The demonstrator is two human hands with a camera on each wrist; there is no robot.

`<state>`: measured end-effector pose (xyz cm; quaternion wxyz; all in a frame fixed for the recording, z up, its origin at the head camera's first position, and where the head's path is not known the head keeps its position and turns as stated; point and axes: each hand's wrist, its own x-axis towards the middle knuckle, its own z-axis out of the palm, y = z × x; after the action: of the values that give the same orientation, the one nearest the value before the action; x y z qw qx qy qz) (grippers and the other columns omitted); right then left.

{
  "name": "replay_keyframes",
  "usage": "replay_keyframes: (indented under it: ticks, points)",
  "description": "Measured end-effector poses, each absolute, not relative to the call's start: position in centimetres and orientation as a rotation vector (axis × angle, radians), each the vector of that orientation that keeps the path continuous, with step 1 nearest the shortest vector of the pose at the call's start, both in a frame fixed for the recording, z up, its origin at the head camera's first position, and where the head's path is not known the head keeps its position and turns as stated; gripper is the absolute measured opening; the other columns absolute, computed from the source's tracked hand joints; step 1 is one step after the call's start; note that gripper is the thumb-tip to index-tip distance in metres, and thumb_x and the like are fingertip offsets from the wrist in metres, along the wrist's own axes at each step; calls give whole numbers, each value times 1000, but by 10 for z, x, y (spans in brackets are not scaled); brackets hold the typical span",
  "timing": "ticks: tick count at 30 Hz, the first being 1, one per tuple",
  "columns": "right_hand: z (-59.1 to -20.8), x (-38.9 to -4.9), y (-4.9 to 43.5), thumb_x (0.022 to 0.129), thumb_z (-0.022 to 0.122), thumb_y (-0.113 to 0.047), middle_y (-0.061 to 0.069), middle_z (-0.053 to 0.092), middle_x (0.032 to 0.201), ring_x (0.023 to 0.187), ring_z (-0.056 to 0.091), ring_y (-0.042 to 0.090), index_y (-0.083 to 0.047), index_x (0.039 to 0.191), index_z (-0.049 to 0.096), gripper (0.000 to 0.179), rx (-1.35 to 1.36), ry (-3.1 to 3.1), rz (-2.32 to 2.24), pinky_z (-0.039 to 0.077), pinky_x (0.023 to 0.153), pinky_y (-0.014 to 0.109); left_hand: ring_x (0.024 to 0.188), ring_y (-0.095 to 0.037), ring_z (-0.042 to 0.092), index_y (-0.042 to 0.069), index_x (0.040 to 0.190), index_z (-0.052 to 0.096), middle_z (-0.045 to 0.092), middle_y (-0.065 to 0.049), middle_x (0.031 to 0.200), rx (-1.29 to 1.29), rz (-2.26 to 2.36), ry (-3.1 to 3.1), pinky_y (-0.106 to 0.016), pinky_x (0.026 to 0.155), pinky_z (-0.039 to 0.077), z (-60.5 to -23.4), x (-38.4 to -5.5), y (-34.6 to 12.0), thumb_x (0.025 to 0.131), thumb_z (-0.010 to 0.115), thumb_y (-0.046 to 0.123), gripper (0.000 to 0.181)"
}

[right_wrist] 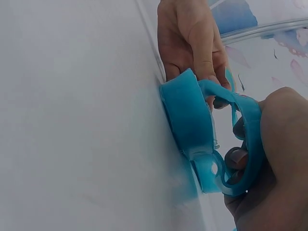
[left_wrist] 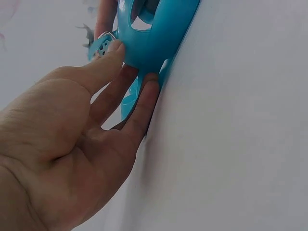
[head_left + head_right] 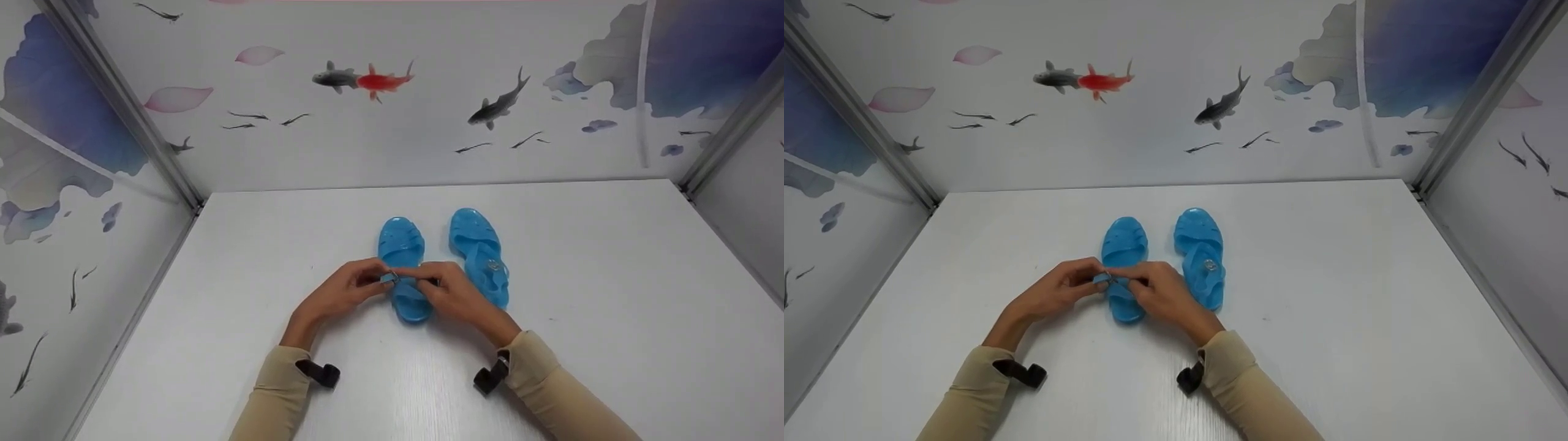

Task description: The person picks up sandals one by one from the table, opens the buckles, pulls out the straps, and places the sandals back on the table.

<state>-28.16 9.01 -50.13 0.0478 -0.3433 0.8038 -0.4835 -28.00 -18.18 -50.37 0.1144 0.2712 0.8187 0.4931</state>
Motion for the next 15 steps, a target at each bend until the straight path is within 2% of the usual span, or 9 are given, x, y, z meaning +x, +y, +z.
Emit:
replay_keyframes:
  ticks: [6,9,11,13,15]
  points:
    - [-503,-283,90,109,52,1,-3,44,71,60,45,11,-27,144,71,49,-1030,2445,-1512,36,56,21,117,-17,65,24,127,72,72,3,125,787,1462,2392,-35,110,53,-503,-281,-181,109,67,28,18]
    - [-504,-283,90,109,53,-3,-3,46,71,59,45,10,-29,144,71,47,-980,2480,-1521,36,56,21,117,-17,64,25,129,72,71,4,126,771,1456,2388,-36,110,53,-502,-280,-180,110,67,29,21]
    - [-503,-282,90,111,57,-11,-5,62,81,68,53,10,-29,144,71,40,-956,2512,-1532,42,62,21,119,-16,64,26,133,72,71,5,130,767,1439,2399,-37,112,52,-503,-279,-180,110,66,30,24]
    - [-502,-282,89,111,62,-20,-6,74,99,80,60,11,-28,142,72,34,-943,2539,-1550,49,69,23,120,-15,64,28,137,71,71,7,133,761,1417,2418,-38,113,53,-503,-278,-179,110,66,32,28]
    - [-501,-281,88,109,68,-28,-6,78,119,94,65,14,-26,138,75,30,-952,2551,-1578,55,79,26,119,-15,64,29,140,70,71,8,134,757,1392,2443,-39,112,53,-502,-277,-179,110,65,34,31]
